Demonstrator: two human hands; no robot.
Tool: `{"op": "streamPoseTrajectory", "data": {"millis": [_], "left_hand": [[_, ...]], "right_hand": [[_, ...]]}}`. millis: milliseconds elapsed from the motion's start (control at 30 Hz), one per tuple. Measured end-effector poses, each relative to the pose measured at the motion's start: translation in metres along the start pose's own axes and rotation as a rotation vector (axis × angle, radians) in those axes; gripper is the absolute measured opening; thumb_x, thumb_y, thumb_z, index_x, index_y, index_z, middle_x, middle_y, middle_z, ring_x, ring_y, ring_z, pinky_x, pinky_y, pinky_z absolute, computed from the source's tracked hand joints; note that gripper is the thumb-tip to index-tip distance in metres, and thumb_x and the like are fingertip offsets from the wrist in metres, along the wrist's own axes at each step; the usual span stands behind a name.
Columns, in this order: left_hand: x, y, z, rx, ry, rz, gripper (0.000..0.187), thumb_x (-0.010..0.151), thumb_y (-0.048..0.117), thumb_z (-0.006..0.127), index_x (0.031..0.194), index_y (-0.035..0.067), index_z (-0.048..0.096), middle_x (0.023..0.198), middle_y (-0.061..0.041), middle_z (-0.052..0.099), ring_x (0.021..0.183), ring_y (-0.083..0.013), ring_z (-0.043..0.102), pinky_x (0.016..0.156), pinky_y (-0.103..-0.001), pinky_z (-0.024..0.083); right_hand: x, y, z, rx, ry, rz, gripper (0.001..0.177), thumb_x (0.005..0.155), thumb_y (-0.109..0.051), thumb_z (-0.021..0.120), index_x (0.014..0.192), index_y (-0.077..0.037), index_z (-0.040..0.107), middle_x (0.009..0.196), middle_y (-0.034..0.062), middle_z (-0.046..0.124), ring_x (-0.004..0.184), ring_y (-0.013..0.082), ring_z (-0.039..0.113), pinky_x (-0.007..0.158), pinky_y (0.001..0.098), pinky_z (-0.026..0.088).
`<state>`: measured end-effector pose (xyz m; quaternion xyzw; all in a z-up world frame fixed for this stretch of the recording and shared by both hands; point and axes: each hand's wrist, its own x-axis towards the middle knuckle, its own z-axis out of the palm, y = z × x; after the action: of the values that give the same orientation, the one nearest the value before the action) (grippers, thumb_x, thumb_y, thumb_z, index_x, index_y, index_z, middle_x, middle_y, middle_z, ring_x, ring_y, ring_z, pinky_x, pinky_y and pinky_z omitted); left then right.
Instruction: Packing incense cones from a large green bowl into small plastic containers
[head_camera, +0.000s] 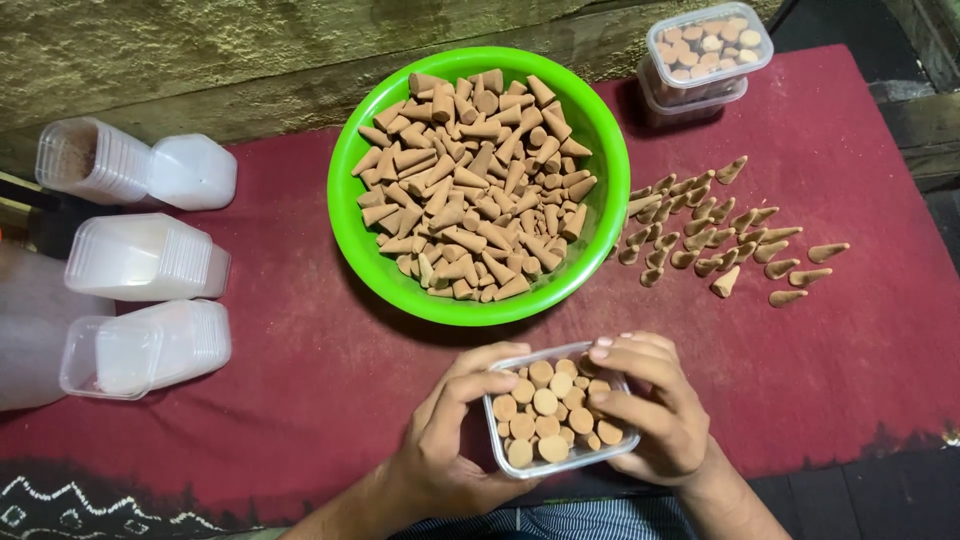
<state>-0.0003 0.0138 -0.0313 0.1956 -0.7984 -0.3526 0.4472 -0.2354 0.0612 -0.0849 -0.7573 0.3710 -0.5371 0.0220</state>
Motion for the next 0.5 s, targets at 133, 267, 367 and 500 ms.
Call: {"op": "streamPoseTrajectory", "data": {"millis": [133,267,367,500], "left_hand": [[-0.003,-0.001,-0.003,0.069,0.007,0.048,0.066,0.081,0.032,0.088,0.119,-0.004,0.048,0.127,-0.033,0.061,0.120,-0.0427,0.069,0.101,-0.044,0.065],[-0.011,-0.005,-0.004,0.081,0.012,0.041,0.067,0.078,0.033,0.091,0.116,-0.004,0.050,0.123,-0.034,0.063,0.116,-0.0421,0.072,0.098,-0.043,0.066],[-0.014,-0.010,-0.006,0.071,0.019,0.039,0.067,0.075,0.031,0.093,0.113,-0.003,0.050,0.122,-0.035,0.064,0.115,-0.0418,0.072,0.097,-0.042,0.066],[-0.034,-0.031,-0.023,0.045,-0.122,0.021,0.064,0.080,0.022,0.091,0.119,-0.002,0.047,0.131,-0.035,0.056,0.123,-0.0465,0.065,0.104,-0.045,0.062]], "right_hand": [[-0.009,0.002,-0.002,-0.017,-0.052,-0.034,0.031,0.099,-0.036,0.064,0.118,-0.012,0.062,0.126,0.0184,0.065,0.119,0.0335,0.068,0.103,0.0519,0.057],[-0.013,0.004,-0.001,-0.033,-0.085,-0.058,0.027,0.095,-0.028,0.071,0.117,-0.012,0.067,0.121,0.0139,0.069,0.116,0.0326,0.072,0.105,0.0480,0.052],[-0.008,0.004,0.003,-0.058,-0.112,-0.101,0.024,0.097,-0.026,0.067,0.114,-0.009,0.069,0.117,0.0138,0.071,0.112,0.0312,0.074,0.104,0.0464,0.049],[0.005,-0.001,0.004,-0.125,-0.409,-0.098,0.025,0.104,-0.011,0.055,0.126,-0.008,0.066,0.140,0.0197,0.060,0.127,0.0376,0.064,0.102,0.0484,0.048]]}}
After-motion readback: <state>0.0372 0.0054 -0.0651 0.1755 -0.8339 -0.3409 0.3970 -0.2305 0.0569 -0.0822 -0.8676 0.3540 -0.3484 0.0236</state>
